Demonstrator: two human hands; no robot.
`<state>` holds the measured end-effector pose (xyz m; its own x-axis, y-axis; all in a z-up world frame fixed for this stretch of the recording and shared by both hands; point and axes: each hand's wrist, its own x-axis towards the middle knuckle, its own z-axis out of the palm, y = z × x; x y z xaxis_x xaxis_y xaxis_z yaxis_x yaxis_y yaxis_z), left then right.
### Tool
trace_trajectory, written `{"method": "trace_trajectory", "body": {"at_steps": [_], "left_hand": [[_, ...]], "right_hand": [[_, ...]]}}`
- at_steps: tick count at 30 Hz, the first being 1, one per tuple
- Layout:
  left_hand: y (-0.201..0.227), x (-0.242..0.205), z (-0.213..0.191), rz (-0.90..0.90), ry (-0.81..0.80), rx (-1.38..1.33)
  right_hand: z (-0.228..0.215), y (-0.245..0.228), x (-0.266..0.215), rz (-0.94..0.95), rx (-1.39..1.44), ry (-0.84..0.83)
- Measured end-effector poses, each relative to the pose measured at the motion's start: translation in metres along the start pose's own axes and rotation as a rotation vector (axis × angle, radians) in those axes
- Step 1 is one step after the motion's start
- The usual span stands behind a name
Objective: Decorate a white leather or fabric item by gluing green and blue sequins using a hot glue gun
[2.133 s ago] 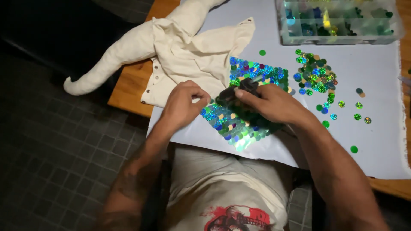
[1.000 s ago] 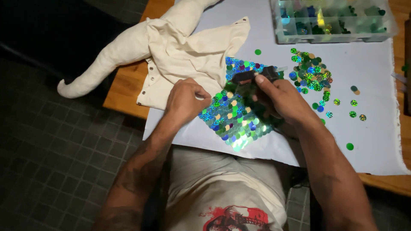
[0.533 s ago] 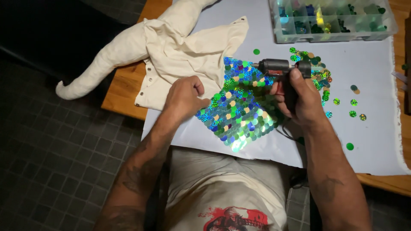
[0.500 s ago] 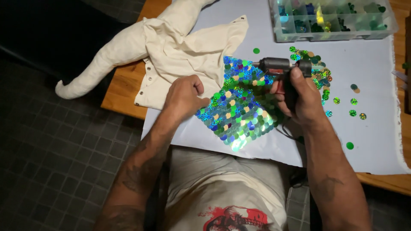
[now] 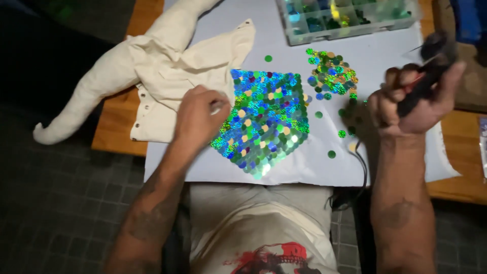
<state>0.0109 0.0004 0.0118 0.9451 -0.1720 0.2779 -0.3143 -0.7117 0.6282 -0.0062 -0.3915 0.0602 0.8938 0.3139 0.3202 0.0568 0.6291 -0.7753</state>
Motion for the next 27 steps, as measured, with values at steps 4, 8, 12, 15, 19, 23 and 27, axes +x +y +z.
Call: {"method": "trace_trajectory", "body": {"at_steps": [4, 8, 12, 15, 19, 23, 27], "left_hand": [[0.045, 0.033, 0.05, 0.163, -0.087, 0.0], [0.082, 0.083, 0.102, 0.319, -0.174, -0.012], [0.116, 0.126, 0.127, 0.252, -0.326, 0.018], [0.117, 0.145, 0.143, 0.223, -0.428, 0.078], [0.116, 0.153, 0.157, 0.259, -0.454, 0.147], [0.113, 0.157, 0.167, 0.256, -0.418, 0.1], [0.116, 0.154, 0.145, 0.147, -0.445, -0.035]], "right_hand": [[-0.031, -0.012, -0.015, -0.085, -0.049, 0.103], [-0.041, -0.012, -0.021, -0.115, -0.019, 0.14], [-0.048, -0.009, -0.019, -0.099, -0.032, 0.229], [-0.052, -0.01, -0.021, -0.114, -0.01, 0.184], [-0.049, -0.009, -0.021, -0.092, -0.008, 0.214], [-0.041, -0.011, -0.02, -0.093, 0.0, 0.202], [-0.038, -0.005, -0.018, -0.041, 0.025, 0.251]]}}
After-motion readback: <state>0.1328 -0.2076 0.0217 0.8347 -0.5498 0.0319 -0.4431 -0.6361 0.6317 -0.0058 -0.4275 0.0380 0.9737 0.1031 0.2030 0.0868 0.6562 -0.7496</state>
